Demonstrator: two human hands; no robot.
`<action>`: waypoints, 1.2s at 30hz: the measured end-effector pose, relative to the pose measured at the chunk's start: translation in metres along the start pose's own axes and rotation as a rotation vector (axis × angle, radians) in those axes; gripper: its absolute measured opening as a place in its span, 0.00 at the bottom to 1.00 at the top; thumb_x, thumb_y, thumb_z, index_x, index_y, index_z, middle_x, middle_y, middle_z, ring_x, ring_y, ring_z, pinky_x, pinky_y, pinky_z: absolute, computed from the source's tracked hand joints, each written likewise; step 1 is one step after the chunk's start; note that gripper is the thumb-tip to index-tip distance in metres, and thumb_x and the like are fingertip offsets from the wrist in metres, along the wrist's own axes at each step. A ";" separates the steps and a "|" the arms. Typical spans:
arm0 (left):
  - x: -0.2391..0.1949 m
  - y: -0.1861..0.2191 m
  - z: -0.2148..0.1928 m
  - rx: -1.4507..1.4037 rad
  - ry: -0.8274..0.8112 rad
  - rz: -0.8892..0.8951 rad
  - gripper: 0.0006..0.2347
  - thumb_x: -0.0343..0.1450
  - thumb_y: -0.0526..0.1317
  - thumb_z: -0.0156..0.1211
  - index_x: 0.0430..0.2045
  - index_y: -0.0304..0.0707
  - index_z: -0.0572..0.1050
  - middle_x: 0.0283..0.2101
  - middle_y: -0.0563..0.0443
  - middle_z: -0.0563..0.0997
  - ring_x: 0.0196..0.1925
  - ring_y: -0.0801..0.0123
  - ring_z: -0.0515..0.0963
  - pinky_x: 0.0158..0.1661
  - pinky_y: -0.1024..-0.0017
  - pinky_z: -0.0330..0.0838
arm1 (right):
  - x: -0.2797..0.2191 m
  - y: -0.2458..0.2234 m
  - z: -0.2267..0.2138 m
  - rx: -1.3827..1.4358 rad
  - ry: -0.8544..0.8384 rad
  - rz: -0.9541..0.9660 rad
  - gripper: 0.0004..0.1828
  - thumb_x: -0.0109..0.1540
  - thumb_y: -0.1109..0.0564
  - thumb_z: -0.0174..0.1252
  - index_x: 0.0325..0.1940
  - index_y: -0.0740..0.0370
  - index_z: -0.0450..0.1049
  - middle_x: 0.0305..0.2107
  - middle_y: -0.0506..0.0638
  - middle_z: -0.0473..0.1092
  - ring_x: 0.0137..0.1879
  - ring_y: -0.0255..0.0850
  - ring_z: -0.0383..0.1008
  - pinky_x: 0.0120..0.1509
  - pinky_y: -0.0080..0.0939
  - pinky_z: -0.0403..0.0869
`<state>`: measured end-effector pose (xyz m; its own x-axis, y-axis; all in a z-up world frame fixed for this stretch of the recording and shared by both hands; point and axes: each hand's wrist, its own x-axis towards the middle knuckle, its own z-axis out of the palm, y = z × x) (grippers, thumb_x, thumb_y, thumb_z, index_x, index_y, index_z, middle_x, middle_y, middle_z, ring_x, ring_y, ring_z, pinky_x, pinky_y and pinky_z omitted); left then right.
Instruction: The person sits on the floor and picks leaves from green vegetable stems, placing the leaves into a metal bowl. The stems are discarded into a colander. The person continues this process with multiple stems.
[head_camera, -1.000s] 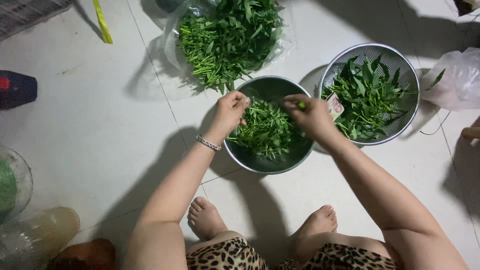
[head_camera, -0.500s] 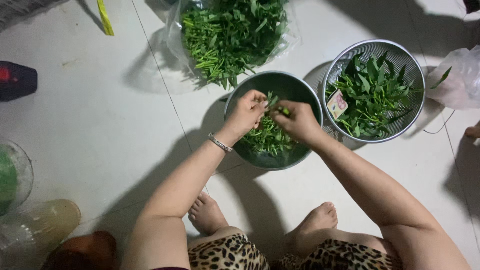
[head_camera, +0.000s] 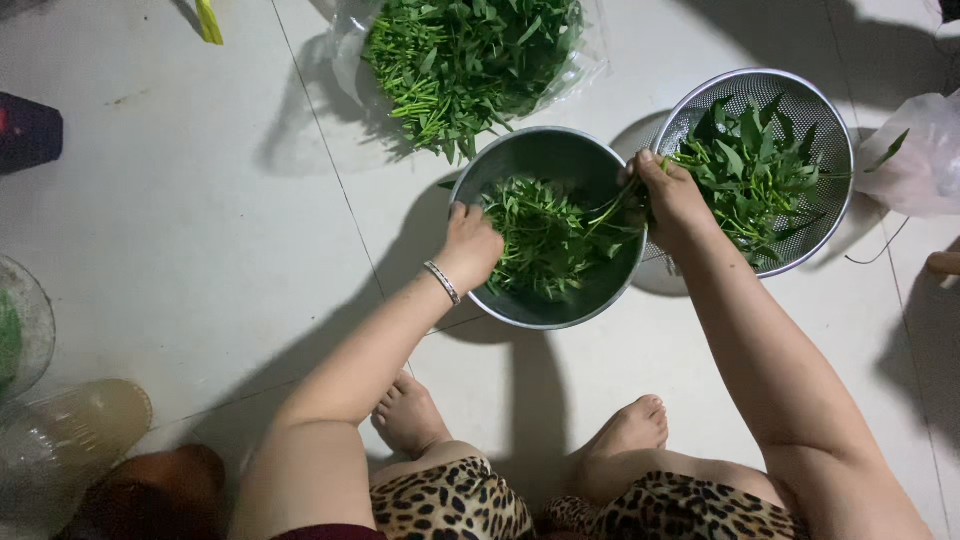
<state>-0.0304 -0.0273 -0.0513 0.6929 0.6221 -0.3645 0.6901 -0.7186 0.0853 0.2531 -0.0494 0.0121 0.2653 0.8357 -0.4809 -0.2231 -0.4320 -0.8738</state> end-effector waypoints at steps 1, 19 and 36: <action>0.001 -0.001 0.003 0.001 0.002 0.000 0.07 0.67 0.35 0.60 0.32 0.37 0.85 0.39 0.39 0.84 0.54 0.47 0.73 0.58 0.41 0.55 | 0.002 0.001 -0.004 0.000 0.000 -0.002 0.18 0.74 0.45 0.52 0.42 0.61 0.73 0.26 0.52 0.70 0.28 0.38 0.72 0.28 0.36 0.73; -0.014 -0.062 -0.087 -1.565 0.071 0.008 0.06 0.74 0.37 0.61 0.31 0.35 0.81 0.20 0.53 0.79 0.24 0.80 0.76 0.28 0.81 0.69 | -0.009 0.010 0.001 -0.063 -0.122 0.083 0.11 0.68 0.54 0.62 0.45 0.66 0.76 0.16 0.48 0.59 0.16 0.31 0.60 0.16 0.33 0.65; 0.002 -0.063 -0.059 -1.601 0.173 -0.104 0.04 0.74 0.35 0.63 0.34 0.34 0.83 0.18 0.49 0.79 0.20 0.77 0.76 0.25 0.83 0.67 | -0.011 -0.001 0.010 0.031 -0.089 0.148 0.08 0.62 0.60 0.67 0.39 0.67 0.76 0.13 0.43 0.54 0.15 0.28 0.53 0.17 0.32 0.58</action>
<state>-0.0604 0.0378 -0.0025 0.5687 0.7507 -0.3362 0.1550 0.3037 0.9401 0.2412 -0.0544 0.0191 0.1437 0.7907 -0.5950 -0.2826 -0.5434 -0.7904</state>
